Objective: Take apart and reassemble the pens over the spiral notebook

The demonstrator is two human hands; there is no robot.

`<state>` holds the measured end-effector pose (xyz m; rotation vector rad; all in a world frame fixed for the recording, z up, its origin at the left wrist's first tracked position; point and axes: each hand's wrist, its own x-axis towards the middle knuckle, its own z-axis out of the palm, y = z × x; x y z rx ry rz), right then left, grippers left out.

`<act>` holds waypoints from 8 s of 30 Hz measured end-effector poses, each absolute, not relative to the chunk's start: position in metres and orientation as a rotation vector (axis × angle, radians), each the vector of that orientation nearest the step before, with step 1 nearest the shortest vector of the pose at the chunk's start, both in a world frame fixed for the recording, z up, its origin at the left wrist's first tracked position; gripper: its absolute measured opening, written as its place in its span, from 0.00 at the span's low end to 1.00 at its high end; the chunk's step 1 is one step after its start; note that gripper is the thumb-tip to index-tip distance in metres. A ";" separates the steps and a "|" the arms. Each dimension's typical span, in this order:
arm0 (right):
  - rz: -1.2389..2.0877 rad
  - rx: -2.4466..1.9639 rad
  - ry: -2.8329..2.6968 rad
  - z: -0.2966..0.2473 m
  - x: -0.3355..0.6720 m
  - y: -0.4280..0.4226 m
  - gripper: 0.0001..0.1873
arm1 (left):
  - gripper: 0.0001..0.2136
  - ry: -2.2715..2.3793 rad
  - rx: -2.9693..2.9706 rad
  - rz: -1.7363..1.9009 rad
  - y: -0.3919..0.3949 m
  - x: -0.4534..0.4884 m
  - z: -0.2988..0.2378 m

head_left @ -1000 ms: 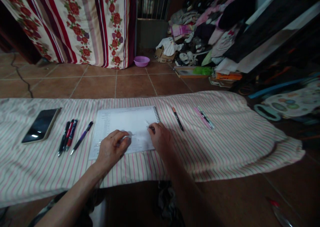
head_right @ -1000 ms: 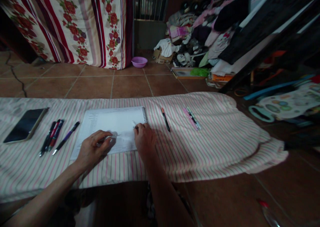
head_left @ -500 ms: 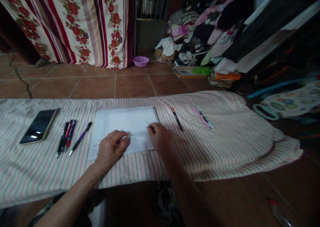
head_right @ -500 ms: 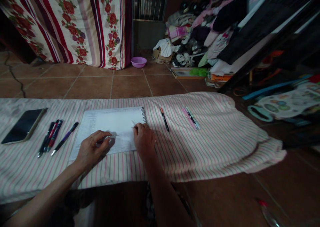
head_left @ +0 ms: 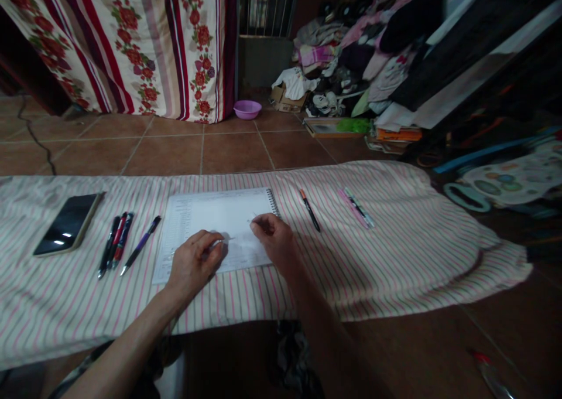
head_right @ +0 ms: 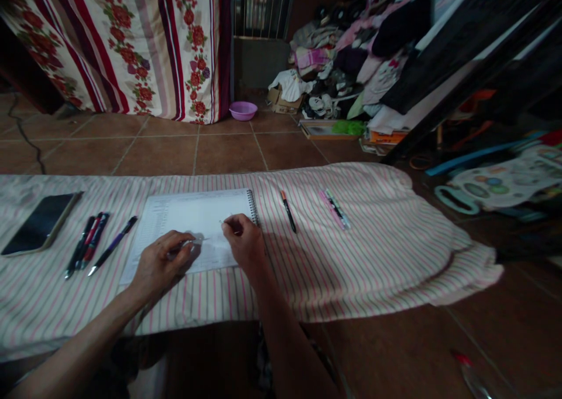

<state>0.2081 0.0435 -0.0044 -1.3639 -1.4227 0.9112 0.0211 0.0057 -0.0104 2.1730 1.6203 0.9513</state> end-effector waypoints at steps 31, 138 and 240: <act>1.913 -0.834 -0.517 0.010 0.190 0.031 0.09 | 0.08 1.627 2.130 1.002 0.004 0.021 -0.009; 1.450 -1.147 -1.088 -0.003 0.163 0.030 0.08 | 0.10 1.756 1.670 1.104 -0.001 0.038 0.001; 1.098 -1.230 -1.569 -0.008 0.177 0.031 0.11 | 0.11 1.742 2.120 0.894 -0.001 0.031 -0.002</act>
